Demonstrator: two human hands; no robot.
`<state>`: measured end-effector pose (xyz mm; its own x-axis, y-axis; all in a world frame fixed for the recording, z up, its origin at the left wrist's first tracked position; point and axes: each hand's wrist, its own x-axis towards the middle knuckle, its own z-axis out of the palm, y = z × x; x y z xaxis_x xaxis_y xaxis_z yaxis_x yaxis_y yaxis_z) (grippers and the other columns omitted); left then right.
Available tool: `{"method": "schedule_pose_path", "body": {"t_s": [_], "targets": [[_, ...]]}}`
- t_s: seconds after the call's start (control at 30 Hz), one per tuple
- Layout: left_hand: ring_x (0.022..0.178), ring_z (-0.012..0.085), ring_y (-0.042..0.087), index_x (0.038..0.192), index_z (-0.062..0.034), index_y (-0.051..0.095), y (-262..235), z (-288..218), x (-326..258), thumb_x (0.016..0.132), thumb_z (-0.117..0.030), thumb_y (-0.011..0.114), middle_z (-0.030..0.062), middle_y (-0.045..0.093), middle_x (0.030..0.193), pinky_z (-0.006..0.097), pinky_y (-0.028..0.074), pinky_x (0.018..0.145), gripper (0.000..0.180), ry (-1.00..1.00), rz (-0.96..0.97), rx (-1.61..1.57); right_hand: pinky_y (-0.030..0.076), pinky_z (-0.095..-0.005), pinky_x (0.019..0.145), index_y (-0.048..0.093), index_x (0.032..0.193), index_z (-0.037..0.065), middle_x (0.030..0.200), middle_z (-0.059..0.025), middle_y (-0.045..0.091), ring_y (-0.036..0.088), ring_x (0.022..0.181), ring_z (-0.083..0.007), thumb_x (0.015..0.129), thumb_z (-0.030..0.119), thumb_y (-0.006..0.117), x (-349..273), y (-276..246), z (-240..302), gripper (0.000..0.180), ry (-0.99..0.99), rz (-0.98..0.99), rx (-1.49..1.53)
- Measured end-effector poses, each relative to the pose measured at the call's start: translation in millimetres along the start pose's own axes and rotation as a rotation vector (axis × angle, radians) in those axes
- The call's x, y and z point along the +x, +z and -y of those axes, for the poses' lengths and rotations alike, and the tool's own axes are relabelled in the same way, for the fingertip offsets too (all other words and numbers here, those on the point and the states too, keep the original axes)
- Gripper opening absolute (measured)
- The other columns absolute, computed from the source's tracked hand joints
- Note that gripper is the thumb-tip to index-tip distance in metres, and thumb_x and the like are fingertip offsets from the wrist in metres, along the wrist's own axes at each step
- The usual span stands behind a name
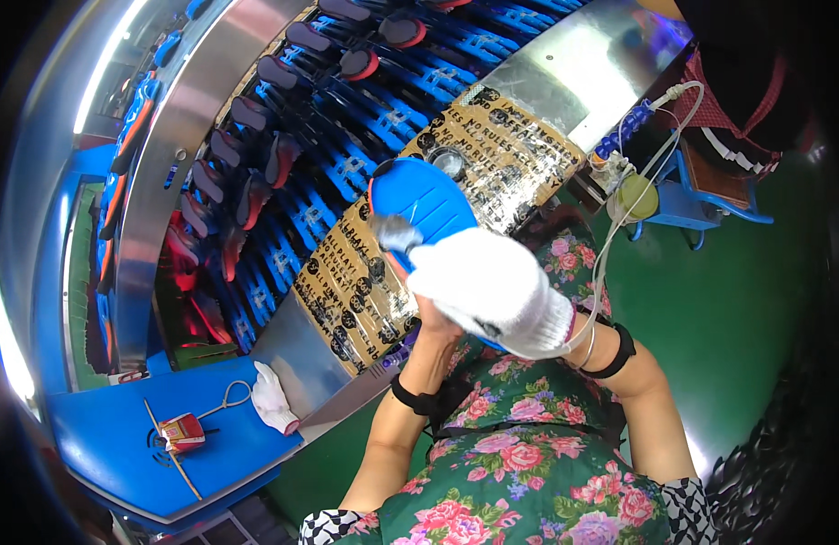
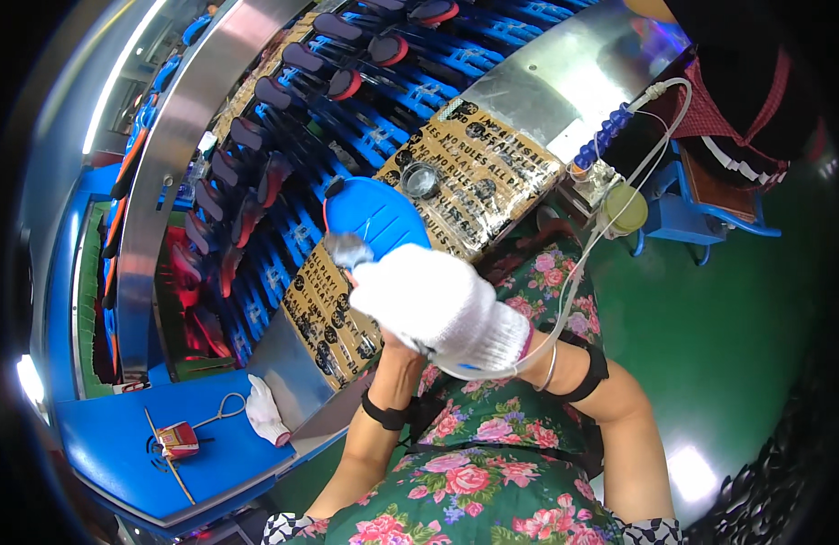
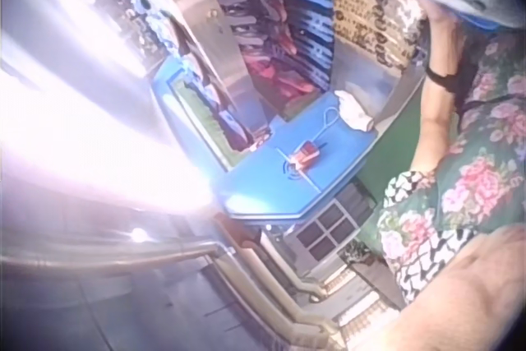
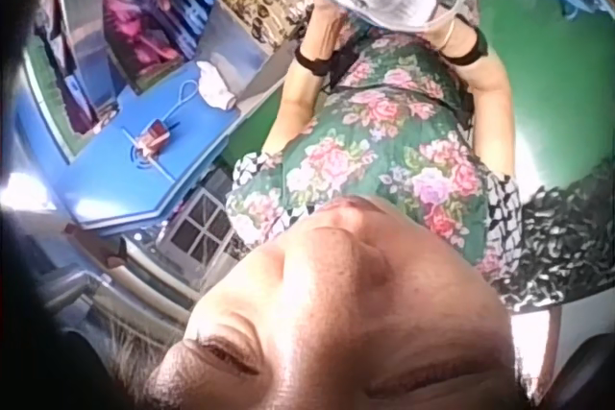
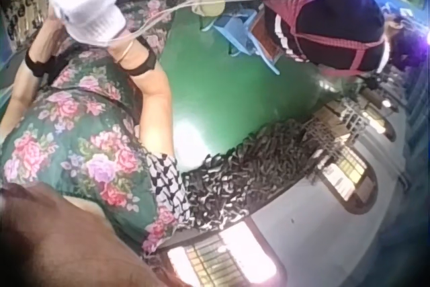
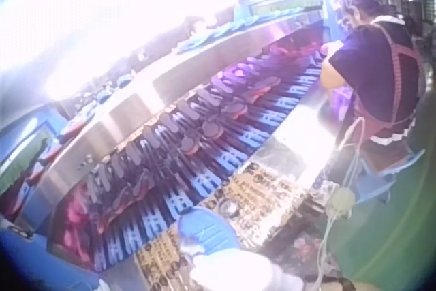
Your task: Applying adhesive or paint to blue shoe soles using a specialized brush tool on an assembly line.
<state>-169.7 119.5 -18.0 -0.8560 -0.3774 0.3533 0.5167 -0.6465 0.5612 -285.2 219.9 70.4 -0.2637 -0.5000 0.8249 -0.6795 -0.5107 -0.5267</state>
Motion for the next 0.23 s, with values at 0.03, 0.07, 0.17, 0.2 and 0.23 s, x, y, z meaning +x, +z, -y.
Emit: {"method": "schedule_pose_path", "body": {"t_s": [0.03, 0.07, 0.17, 0.2, 0.23], "targets": [[0.138, 0.0312, 0.046, 0.156, -0.0160, 0.031, -10, -2, -6, 0.093, -0.082, 0.024, 0.0104, 0.046, 0.152, 0.050, 0.033, 0.118, 0.092, -0.001, -0.003, -0.002, 0.056, -0.0368, 0.079, 0.075, 0.111, 0.008, 0.102, -0.0076, 0.074, 0.070, 0.091, -0.0244, 0.085, 0.012, 0.072, 2, -5, 2, 0.026, -0.086, 0.045, -0.004], [0.139, 0.0318, 0.045, 0.157, -0.0162, 0.028, -20, -4, -13, 0.092, -0.083, 0.024, 0.0111, 0.043, 0.154, 0.051, 0.034, 0.117, 0.094, -0.105, -0.228, 0.259, 0.057, -0.0375, 0.080, 0.074, 0.112, 0.006, 0.103, -0.0088, 0.074, 0.070, 0.092, -0.0258, 0.085, 0.012, 0.072, 5, -13, 5, 0.028, -0.068, 0.067, 0.017], [0.138, 0.0318, 0.046, 0.158, -0.0166, 0.027, 22, -7, 10, 0.090, -0.086, 0.024, 0.0116, 0.045, 0.152, 0.052, 0.037, 0.115, 0.097, -0.109, -0.620, 0.220, 0.057, -0.0388, 0.086, 0.074, 0.115, 0.005, 0.111, -0.0137, 0.073, 0.070, 0.099, -0.0303, 0.084, 0.013, 0.072, 7, -30, -6, 0.031, 0.041, 0.066, 0.043], [0.138, 0.0321, 0.045, 0.158, -0.0168, 0.025, 29, -9, 14, 0.088, -0.088, 0.023, 0.0104, 0.044, 0.154, 0.051, 0.037, 0.116, 0.100, -0.142, -0.554, 0.187, 0.055, -0.0419, 0.089, 0.076, 0.110, 0.010, 0.112, -0.0127, 0.074, 0.071, 0.100, -0.0315, 0.082, 0.014, 0.076, 5, -28, -4, 0.028, 0.149, -0.012, 0.072], [0.138, 0.0321, 0.045, 0.158, -0.0168, 0.025, 26, -12, 14, 0.088, -0.088, 0.023, 0.0104, 0.044, 0.154, 0.051, 0.037, 0.116, 0.100, -0.145, -0.558, 0.185, 0.055, -0.0419, 0.089, 0.076, 0.110, 0.010, 0.112, -0.0127, 0.074, 0.071, 0.100, -0.0315, 0.082, 0.014, 0.076, 3, -29, -3, 0.028, 0.154, -0.011, 0.072]]}}
